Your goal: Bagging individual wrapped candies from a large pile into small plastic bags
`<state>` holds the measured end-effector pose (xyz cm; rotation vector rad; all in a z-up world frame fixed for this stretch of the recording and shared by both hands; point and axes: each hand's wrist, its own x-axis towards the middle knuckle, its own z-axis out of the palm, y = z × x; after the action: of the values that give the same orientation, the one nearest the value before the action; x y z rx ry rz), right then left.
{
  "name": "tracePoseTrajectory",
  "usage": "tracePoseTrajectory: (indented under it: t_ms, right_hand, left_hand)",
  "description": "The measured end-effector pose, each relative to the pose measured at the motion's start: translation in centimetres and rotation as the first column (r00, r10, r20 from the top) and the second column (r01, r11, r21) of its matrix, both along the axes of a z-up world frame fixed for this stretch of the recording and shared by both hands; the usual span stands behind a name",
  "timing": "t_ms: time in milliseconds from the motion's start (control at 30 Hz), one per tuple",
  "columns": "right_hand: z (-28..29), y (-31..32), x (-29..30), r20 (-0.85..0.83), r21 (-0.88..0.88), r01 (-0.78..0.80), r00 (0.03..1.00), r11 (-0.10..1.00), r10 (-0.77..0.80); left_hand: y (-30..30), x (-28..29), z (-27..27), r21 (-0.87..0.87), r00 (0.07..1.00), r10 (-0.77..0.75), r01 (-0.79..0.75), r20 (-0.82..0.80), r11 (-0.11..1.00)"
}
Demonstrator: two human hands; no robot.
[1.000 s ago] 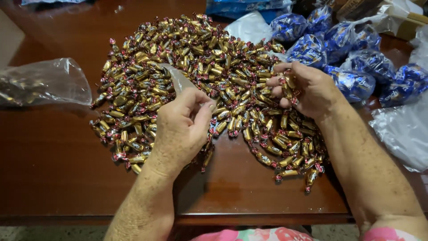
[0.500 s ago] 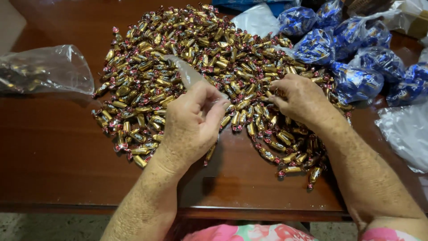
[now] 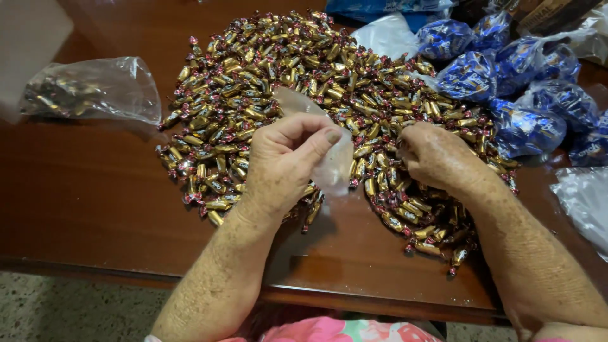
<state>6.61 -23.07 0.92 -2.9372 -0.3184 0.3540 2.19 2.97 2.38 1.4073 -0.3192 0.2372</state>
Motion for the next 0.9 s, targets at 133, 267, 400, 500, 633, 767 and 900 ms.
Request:
tracePoseTrajectory:
  t_ms: [133, 267, 400, 500, 633, 767, 900]
  right_hand:
    - [0.3, 0.4, -0.7, 0.059, 0.627, 0.085, 0.986, 0.774, -0.156]
    - [3.2, 4.4, -5.8, 0.141, 0.984, -0.115, 0.969, 0.133, -0.203]
    - [2.9, 7.8, -8.5, 0.527, 0.820, -0.517, 0.850, 0.246, 0.029]
    - [2.1, 8.5, -7.4, 0.673, 0.547, -0.658, 0.714, 0.517, 0.196]
    - [1.2, 8.2, -5.9, 0.602, 0.207, -0.637, 0.681, 0.742, 0.417]
    - [7.1, 9.9, -5.8, -0.061, -0.086, -0.368, 0.929, 0.926, 0.364]
    - [10.7, 11.5, -5.9, -0.203, -0.246, -0.333, 0.936, 0.910, 0.288]
  left_hand:
    - [-0.3, 0.2, -0.6, -0.076, 0.999, 0.018, -0.020, -0.033, 0.997]
    - [-1.5, 0.2, -1.7, 0.045, 0.997, 0.076, -0.077, 0.017, 0.996]
    - [-2.8, -0.1, -2.9, 0.060, 0.999, 0.023, -0.021, -0.039, 0.998]
    - [-3.3, 0.7, -4.1, -0.179, 0.974, -0.045, 0.004, -0.222, 0.984]
    - [-3.1, 0.7, -3.6, -0.119, 0.961, -0.049, 0.017, -0.272, 0.993]
    - [-3.8, 0.4, -4.3, -0.090, 0.955, -0.055, 0.030, -0.291, 0.996]
    - [-3.2, 1.2, -4.3, -0.141, 0.962, -0.077, 0.041, -0.263, 0.989]
